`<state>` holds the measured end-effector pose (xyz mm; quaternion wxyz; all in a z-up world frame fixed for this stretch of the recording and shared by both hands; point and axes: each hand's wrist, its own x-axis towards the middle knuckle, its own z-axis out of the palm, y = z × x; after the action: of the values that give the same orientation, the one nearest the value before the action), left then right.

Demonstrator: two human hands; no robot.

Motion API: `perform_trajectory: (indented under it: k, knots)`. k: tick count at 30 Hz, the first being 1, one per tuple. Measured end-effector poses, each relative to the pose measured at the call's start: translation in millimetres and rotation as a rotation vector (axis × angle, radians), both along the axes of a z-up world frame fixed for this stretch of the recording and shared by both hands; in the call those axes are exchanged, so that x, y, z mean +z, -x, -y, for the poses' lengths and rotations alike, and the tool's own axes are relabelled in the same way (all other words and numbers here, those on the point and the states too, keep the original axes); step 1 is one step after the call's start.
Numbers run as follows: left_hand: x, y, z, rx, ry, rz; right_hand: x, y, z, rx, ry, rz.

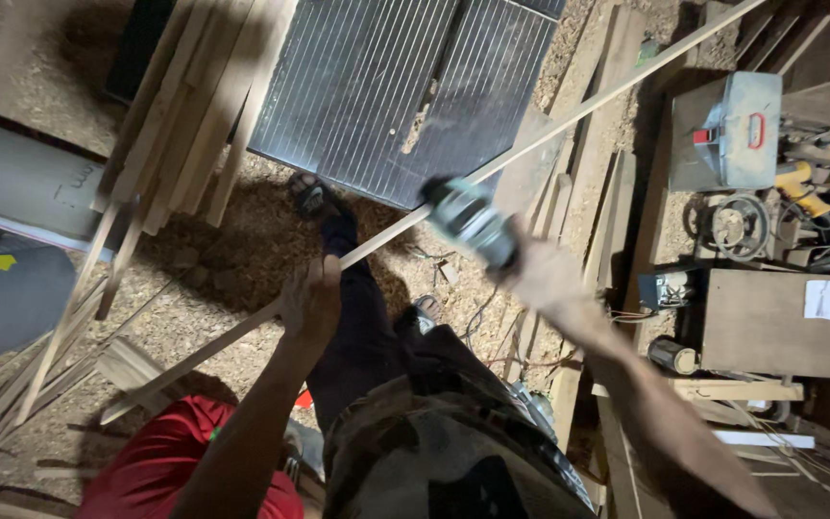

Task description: The person sands the edge of a thin wooden strip with an angle grinder.

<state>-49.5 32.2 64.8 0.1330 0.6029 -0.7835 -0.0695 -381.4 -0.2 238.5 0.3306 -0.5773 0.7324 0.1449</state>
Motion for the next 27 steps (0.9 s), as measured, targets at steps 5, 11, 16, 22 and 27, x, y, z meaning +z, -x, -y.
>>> perform_trajectory:
  k: [5,11,16,22,27]
  knots:
    - [-1,-1,1,-0.032,0.129,-0.083,-1,82,46,-0.195,0.106,-0.061]
    - [10,6,4,-0.013,-0.026,0.01,6,27,15,-0.067,0.082,-0.105]
    - [12,7,5,-0.016,0.035,0.017,6,-42,-3,0.089,-0.084,0.056]
    - [16,1,8,-0.081,0.028,0.058,4,25,24,-0.071,-0.023,-0.049]
    - [19,2,9,-0.08,0.074,0.062,-2,90,57,-0.197,0.137,-0.094]
